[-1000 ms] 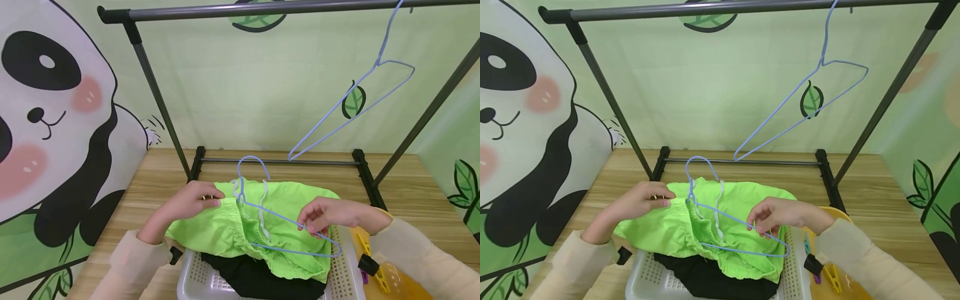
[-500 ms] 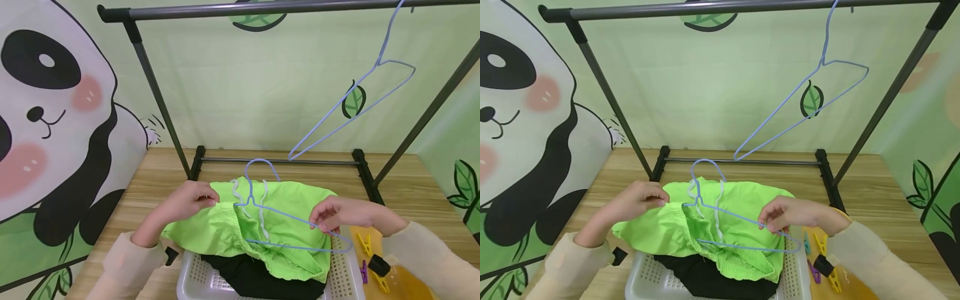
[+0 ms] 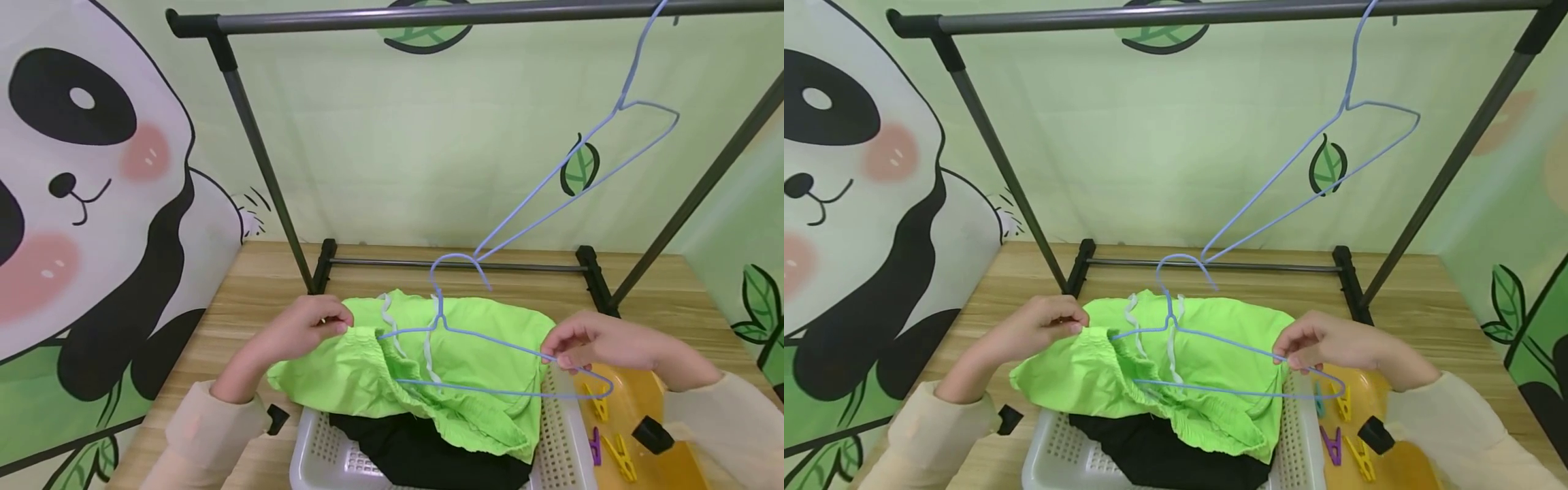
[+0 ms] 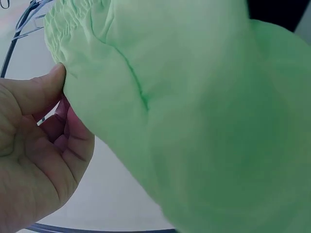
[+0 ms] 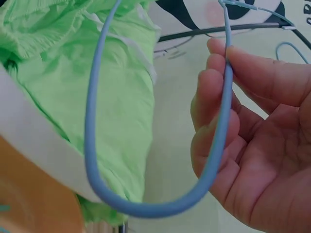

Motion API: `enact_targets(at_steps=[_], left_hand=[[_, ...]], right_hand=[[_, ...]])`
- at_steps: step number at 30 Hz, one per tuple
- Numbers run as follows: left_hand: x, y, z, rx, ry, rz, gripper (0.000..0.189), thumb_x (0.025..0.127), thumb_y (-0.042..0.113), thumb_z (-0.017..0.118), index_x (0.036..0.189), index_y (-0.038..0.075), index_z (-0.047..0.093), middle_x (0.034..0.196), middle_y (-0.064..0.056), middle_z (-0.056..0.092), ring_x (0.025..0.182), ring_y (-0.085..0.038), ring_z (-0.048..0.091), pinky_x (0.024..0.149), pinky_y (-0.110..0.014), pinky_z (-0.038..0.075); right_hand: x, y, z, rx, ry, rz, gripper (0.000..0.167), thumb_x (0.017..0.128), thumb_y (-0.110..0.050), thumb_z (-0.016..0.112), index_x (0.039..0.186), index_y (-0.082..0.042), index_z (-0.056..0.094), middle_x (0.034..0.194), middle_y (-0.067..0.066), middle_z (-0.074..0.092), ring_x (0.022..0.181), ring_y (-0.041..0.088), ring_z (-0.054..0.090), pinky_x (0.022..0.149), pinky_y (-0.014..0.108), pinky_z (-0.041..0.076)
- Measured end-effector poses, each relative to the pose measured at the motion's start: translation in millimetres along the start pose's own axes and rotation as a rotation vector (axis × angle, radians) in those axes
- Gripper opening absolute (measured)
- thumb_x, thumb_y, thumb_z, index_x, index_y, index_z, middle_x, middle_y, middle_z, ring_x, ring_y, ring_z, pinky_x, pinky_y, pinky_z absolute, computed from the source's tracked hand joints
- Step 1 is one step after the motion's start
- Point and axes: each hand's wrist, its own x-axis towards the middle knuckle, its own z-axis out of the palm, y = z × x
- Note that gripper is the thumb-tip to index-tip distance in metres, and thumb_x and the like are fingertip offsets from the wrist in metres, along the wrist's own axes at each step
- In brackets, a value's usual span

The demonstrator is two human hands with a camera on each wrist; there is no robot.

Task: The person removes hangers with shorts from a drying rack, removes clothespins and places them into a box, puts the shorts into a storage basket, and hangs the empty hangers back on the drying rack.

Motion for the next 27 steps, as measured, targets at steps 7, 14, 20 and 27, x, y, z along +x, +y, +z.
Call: enact_targets(at_steps=[7, 14, 20, 27], left_hand=[[-1.1, -2.3, 0.4, -0.015, 0.01, -0.003, 0.009, 0.085, 0.005, 0.055, 0.086, 0.009, 0.063, 0.079, 0.003, 0.057, 0.07, -0.008, 0.047, 0.065, -0.022, 0.044], [-2.7, -6.5, 0.8, -0.054, 0.024, -0.024, 0.009, 0.084, 0.003, 0.055, 0.085, 0.008, 0.063, 0.078, 0.002, 0.058, 0.071, -0.01, 0.048, 0.065, -0.023, 0.044], [-4.2, -9.6, -0.1, -0.103, 0.028, -0.053, 0.009, 0.085, 0.003, 0.055, 0.085, 0.007, 0.062, 0.08, -0.001, 0.059, 0.072, -0.011, 0.049, 0.065, -0.023, 0.045], [-6.0, -11.6, -1.6, -0.113, 0.037, -0.066, 0.008, 0.085, 0.003, 0.055, 0.085, 0.007, 0.062, 0.08, -0.001, 0.059, 0.072, -0.011, 0.048, 0.064, -0.023, 0.045]], right_hand=[[-14.6, -2, -7, -0.054, 0.05, -0.065, 0.026, 0.086, 0.012, 0.041, 0.094, -0.004, 0.059, 0.066, 0.014, 0.045, 0.055, 0.023, 0.037, 0.045, 0.027, 0.034], [-29.2, -8, -16, -0.212, 0.16, -0.043, 0.028, 0.086, 0.01, 0.043, 0.096, -0.009, 0.061, 0.076, 0.0, 0.056, 0.065, 0.013, 0.048, 0.053, 0.024, 0.041], [-38.7, -8, -21, -0.282, 0.266, 0.039, 0.024, 0.087, 0.005, 0.045, 0.096, -0.011, 0.061, 0.081, -0.008, 0.057, 0.069, 0.012, 0.049, 0.057, 0.023, 0.042], [-45.4, -8, -26, -0.337, 0.354, 0.051, 0.028, 0.086, 0.007, 0.047, 0.097, -0.014, 0.062, 0.081, -0.012, 0.059, 0.068, 0.007, 0.051, 0.058, 0.02, 0.043]])
